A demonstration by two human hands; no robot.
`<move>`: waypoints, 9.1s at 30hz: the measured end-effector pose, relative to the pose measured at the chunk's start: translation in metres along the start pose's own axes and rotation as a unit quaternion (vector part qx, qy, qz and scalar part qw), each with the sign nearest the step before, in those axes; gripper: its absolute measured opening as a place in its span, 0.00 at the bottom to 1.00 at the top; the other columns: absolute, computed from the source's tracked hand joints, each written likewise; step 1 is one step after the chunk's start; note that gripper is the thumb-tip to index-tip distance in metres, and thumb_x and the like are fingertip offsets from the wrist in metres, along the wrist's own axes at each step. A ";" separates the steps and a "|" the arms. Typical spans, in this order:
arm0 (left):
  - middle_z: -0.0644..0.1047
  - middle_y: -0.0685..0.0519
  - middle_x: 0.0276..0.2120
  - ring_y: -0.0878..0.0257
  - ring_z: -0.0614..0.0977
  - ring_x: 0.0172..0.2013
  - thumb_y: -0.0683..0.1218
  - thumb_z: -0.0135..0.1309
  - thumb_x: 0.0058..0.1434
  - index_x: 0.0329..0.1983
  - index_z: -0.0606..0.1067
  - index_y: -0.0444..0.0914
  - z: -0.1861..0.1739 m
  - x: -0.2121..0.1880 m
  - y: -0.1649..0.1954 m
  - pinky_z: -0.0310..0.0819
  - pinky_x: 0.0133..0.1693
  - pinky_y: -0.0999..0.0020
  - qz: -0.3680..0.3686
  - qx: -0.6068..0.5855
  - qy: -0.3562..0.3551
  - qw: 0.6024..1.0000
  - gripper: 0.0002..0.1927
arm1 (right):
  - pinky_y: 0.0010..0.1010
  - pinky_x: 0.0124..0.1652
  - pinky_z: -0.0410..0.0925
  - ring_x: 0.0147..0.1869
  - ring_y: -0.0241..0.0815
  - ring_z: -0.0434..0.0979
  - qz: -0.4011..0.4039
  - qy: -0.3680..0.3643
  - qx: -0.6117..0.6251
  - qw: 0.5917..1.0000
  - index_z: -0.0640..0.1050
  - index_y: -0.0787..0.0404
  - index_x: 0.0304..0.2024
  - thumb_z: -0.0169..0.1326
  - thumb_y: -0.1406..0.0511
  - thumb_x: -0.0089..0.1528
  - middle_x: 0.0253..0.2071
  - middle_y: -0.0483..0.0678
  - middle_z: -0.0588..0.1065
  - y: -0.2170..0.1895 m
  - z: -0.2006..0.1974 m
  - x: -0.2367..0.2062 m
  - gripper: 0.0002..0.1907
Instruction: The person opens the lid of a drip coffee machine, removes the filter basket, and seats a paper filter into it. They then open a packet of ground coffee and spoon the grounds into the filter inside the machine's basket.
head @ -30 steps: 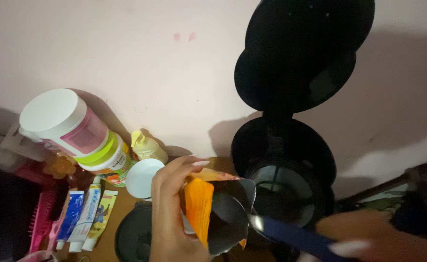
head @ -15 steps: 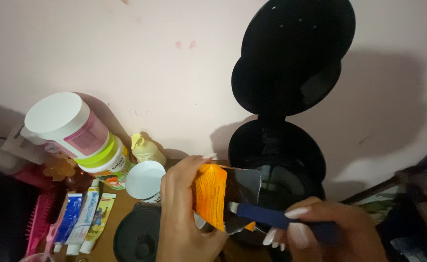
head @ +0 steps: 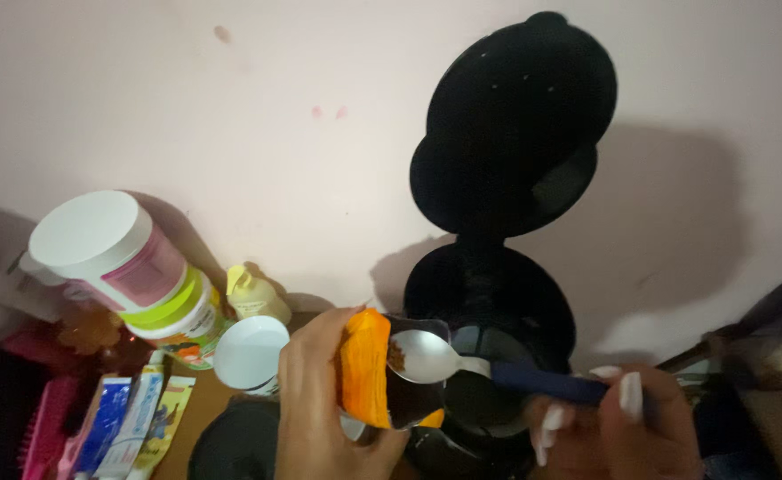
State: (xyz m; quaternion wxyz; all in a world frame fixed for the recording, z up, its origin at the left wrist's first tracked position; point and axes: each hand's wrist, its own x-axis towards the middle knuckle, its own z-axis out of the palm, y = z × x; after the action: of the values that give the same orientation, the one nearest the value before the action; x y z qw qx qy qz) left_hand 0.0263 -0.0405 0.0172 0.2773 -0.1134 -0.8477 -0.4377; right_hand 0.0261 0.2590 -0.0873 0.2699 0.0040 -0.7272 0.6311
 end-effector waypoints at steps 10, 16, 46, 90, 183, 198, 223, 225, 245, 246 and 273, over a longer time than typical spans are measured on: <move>0.73 0.40 0.54 0.44 0.74 0.56 0.46 0.74 0.36 0.63 0.66 0.31 0.005 0.000 -0.019 0.63 0.59 0.49 0.026 0.036 0.015 0.999 0.50 | 0.42 0.45 0.71 0.43 0.45 0.75 0.114 0.115 0.298 0.941 0.72 0.66 0.52 0.45 0.63 0.75 0.39 0.54 0.74 0.001 -0.042 0.027 0.11; 0.73 0.39 0.51 0.44 0.74 0.55 0.42 0.71 0.34 0.61 0.66 0.30 0.007 0.002 -0.023 0.63 0.57 0.49 0.006 0.039 0.006 0.999 0.48 | 0.41 0.52 0.70 0.51 0.45 0.75 0.139 0.142 0.294 0.935 0.74 0.67 0.51 0.45 0.65 0.77 0.44 0.52 0.73 0.009 -0.034 0.031 0.10; 0.71 0.38 0.55 0.46 0.75 0.60 0.46 0.70 0.36 0.66 0.64 0.32 0.011 0.010 -0.036 0.66 0.61 0.54 0.016 -0.082 -0.008 0.997 0.51 | 0.40 0.44 0.74 0.43 0.41 0.81 0.090 0.034 -0.080 0.992 0.76 0.59 0.48 0.52 0.54 0.68 0.40 0.49 0.79 0.041 -0.063 0.037 0.16; 0.73 0.38 0.57 0.42 0.74 0.60 0.48 0.72 0.41 0.64 0.66 0.33 0.007 -0.003 -0.030 0.64 0.60 0.46 0.037 0.002 -0.012 0.999 0.47 | 0.34 0.34 0.75 0.32 0.38 0.79 -0.054 -0.012 0.102 0.993 0.71 0.58 0.51 0.47 0.53 0.72 0.34 0.51 0.76 -0.032 0.024 0.007 0.16; 0.62 0.44 0.66 0.48 0.66 0.71 0.33 0.66 0.42 0.68 0.65 0.38 -0.033 -0.021 0.012 0.64 0.66 0.56 0.016 -0.140 -0.121 0.983 0.47 | 0.34 0.48 0.75 0.46 0.35 0.81 -0.234 -0.299 -0.150 0.913 0.73 0.54 0.56 0.60 0.55 0.65 0.46 0.45 0.82 -0.096 0.015 -0.017 0.21; 0.61 0.43 0.63 0.47 0.66 0.67 0.34 0.68 0.39 0.68 0.63 0.38 -0.030 -0.015 0.020 0.64 0.64 0.56 -0.026 -0.130 -0.102 0.986 0.49 | 0.31 0.36 0.77 0.32 0.41 0.85 -0.004 0.053 -0.100 0.994 0.76 0.65 0.43 0.53 0.62 0.67 0.30 0.55 0.81 -0.146 0.047 -0.044 0.11; 0.62 0.40 0.62 0.46 0.66 0.65 0.33 0.67 0.36 0.67 0.60 0.35 -0.016 -0.026 -0.002 0.61 0.64 0.55 -0.033 -0.126 -0.070 0.989 0.51 | 0.30 0.35 0.76 0.35 0.38 0.84 0.100 0.099 -0.167 0.976 0.81 0.64 0.44 0.53 0.64 0.67 0.32 0.51 0.82 -0.138 0.031 -0.007 0.11; 0.63 0.40 0.64 0.46 0.68 0.67 0.34 0.66 0.39 0.69 0.62 0.34 -0.016 -0.030 -0.002 0.63 0.65 0.56 -0.003 -0.137 -0.047 0.989 0.49 | 0.29 0.32 0.74 0.33 0.38 0.82 0.043 0.047 -0.223 0.973 0.82 0.62 0.45 0.55 0.63 0.66 0.31 0.50 0.82 -0.139 0.030 -0.007 0.11; 0.63 0.41 0.65 0.47 0.67 0.67 0.35 0.65 0.43 0.69 0.63 0.35 -0.025 -0.027 0.002 0.62 0.64 0.58 0.024 -0.138 -0.071 0.988 0.47 | 0.35 0.41 0.71 0.41 0.38 0.78 -0.094 -0.297 -0.069 0.948 0.79 0.58 0.46 0.54 0.53 0.66 0.40 0.49 0.80 -0.104 -0.012 -0.010 0.17; 0.63 0.41 0.64 0.47 0.68 0.66 0.35 0.66 0.43 0.69 0.63 0.36 -0.026 -0.027 0.003 0.62 0.64 0.58 0.018 -0.136 -0.072 0.988 0.46 | 0.35 0.42 0.71 0.42 0.37 0.78 -0.098 -0.307 -0.103 0.941 0.79 0.58 0.46 0.54 0.53 0.66 0.41 0.48 0.81 -0.101 -0.009 -0.012 0.17; 0.61 0.42 0.63 0.48 0.67 0.66 0.32 0.65 0.39 0.70 0.60 0.37 -0.026 -0.026 0.012 0.64 0.64 0.57 -0.029 -0.141 -0.078 0.987 0.51 | 0.27 0.40 0.79 0.35 0.36 0.83 -0.156 0.051 0.089 0.982 0.74 0.66 0.49 0.56 0.61 0.72 0.33 0.54 0.79 -0.149 0.073 -0.061 0.13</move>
State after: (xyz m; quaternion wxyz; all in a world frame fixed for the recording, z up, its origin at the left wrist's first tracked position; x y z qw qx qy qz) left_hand 0.0623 -0.0528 0.0231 0.1789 -0.1604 -0.7997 -0.5502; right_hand 0.1016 0.1412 0.0207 0.4004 0.1092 -0.6437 0.6430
